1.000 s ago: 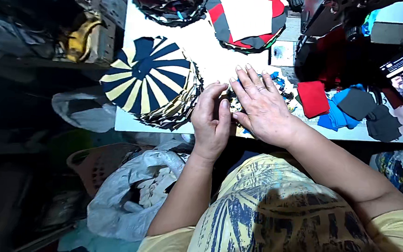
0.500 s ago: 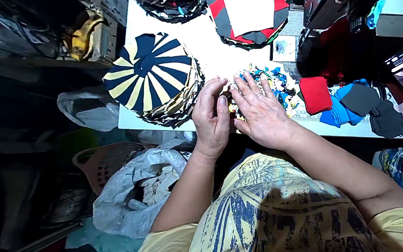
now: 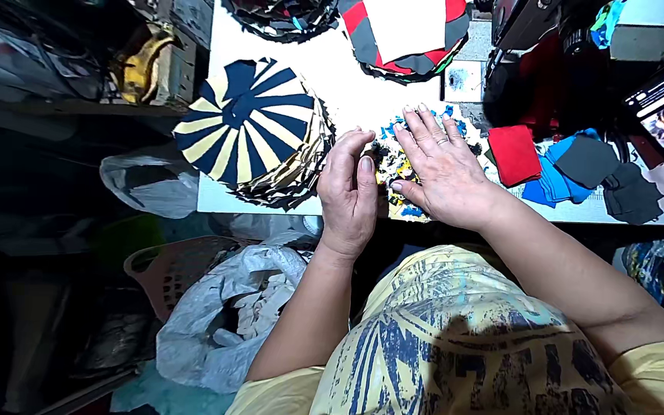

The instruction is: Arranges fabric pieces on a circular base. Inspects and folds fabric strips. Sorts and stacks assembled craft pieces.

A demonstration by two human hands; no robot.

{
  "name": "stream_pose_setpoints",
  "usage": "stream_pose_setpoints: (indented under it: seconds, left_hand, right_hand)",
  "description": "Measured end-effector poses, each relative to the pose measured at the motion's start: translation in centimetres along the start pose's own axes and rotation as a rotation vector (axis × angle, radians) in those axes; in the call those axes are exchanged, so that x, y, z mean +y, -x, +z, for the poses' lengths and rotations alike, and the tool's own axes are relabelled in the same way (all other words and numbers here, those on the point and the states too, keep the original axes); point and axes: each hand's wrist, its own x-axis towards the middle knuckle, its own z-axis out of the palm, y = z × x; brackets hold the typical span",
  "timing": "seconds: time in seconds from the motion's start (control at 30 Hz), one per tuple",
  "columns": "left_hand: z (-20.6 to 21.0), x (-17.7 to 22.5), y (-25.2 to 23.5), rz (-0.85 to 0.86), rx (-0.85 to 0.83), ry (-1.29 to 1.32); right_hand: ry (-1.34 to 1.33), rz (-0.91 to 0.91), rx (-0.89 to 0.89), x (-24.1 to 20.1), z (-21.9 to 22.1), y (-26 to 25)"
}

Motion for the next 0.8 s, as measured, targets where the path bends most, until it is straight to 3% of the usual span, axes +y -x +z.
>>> stream_pose_setpoints:
  seconds: [0.1,0.23,0.4,0.6,0.8]
  left_hand:
    - [0.0,0.0,-0.3,-0.006,0.004,-0.004]
    - [0.1,-0.2,-0.5,0.013,0.035,0.034]
    - [0.1,-0.1,-0.5,0.018,0.031,0.025]
    - [0.5,-1.5,-0.8,0.075,0.081,0.092]
    - [0.6,-1.4,-0.9,0.084,0.124,0.149]
  right_hand:
    - [-0.144,-0.046,0.038,1.0,-1.7,0.2]
    - [-0.337,-0.012,0.326,3.4,-4.5,2.0]
    - [-0.332,0.063,0.55,6.3,-6.1,5.4]
    - [-0.395,0.074,0.613,5.6,-5.5,7.6]
    - [-0.391,-0.118,0.455,1.6,-3.4,5.4]
